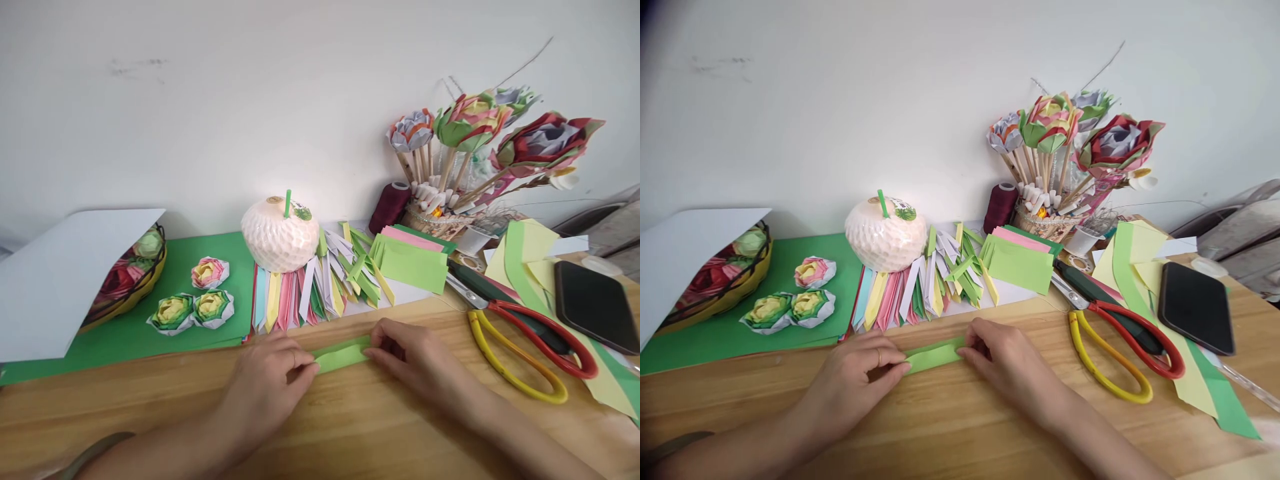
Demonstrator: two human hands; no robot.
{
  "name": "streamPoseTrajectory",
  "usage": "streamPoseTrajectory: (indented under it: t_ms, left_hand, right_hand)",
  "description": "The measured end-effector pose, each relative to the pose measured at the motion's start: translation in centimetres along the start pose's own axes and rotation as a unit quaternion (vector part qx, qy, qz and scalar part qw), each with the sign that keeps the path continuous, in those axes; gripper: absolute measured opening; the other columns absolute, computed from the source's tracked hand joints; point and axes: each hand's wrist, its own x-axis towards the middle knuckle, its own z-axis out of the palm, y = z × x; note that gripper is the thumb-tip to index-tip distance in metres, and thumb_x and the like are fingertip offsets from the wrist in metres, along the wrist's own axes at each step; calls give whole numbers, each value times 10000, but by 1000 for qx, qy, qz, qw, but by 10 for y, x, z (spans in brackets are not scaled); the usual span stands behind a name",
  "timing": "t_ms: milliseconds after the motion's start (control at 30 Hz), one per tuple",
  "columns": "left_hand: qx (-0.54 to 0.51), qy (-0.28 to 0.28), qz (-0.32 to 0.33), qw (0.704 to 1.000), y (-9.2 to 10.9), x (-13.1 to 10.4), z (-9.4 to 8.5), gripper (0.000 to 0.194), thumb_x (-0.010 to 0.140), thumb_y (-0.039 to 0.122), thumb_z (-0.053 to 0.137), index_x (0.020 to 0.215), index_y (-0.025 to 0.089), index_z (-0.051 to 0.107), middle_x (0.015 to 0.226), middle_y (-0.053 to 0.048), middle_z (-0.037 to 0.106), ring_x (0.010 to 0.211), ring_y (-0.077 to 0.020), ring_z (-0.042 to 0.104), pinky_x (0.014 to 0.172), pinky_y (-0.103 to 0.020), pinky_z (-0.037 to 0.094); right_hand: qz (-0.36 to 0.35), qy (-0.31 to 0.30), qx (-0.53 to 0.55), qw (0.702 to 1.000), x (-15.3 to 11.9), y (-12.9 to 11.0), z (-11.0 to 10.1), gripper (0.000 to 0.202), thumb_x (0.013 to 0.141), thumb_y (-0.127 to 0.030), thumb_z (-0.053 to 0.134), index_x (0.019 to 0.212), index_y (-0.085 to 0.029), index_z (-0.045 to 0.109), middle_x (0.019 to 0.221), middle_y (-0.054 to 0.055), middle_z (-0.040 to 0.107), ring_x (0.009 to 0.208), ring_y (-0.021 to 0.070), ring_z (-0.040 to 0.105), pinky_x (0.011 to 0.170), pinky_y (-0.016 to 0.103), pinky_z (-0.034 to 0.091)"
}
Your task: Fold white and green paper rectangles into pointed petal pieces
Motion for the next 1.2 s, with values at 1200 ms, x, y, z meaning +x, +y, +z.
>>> streamPoseTrajectory:
  t_ms: [1200]
  left_hand:
    - [54, -117, -165, 978, 8, 10, -1, 99, 799, 148, 562, 708, 181, 543, 654, 24, 605, 635, -165, 566, 612, -269, 374]
  right_hand:
    - [-46, 53, -122, 990, -1, 2, 20, 142, 917, -204, 431, 776, -223, 422, 700, -10, 585, 588, 169, 574, 527, 264, 403]
